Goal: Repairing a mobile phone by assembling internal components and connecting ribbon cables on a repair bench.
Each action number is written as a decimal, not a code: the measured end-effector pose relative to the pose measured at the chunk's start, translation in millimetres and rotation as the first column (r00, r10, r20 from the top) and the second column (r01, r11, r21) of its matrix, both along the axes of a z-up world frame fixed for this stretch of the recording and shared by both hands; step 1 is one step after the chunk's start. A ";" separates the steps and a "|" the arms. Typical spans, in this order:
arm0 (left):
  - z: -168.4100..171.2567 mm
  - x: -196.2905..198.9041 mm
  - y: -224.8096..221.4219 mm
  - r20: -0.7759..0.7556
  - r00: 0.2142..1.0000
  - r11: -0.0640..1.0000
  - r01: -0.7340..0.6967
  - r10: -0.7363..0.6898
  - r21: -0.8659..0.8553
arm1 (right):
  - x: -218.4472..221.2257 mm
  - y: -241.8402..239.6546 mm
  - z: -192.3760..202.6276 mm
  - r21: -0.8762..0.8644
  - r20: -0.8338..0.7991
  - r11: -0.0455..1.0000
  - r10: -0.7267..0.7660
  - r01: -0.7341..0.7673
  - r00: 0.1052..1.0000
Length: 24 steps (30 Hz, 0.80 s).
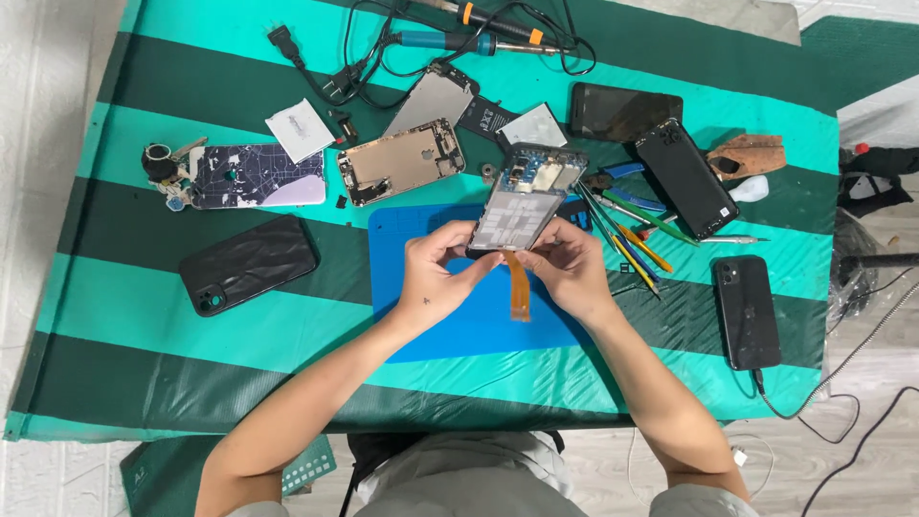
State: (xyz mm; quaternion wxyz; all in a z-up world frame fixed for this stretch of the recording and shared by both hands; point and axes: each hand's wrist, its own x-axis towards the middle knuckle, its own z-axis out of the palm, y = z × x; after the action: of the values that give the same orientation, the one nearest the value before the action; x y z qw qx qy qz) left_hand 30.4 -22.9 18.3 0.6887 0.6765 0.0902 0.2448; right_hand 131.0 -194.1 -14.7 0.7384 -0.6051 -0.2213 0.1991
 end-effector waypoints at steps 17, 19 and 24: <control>-15.9 3.6 2.2 0.068 0.998 0.989 0.025 -0.016 -0.147 | -6.1 2.8 33.8 0.044 -0.099 0.993 0.115 -0.111 0.988; -18.5 4.2 3.6 0.078 0.997 0.980 0.038 -0.023 -0.197 | -5.7 2.5 34.0 0.089 -0.107 0.986 0.149 -0.140 0.983; -23.2 4.3 5.2 0.081 0.995 0.962 0.072 -0.052 -0.262 | -5.1 4.2 35.0 0.116 -0.140 0.983 0.160 -0.145 0.977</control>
State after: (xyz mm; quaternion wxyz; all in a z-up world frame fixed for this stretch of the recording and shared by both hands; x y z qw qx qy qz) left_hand 34.7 -17.7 -4.8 0.7830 0.5715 0.0755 0.2337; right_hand 125.9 -190.0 20.3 0.7662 -0.5301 -0.2218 0.2877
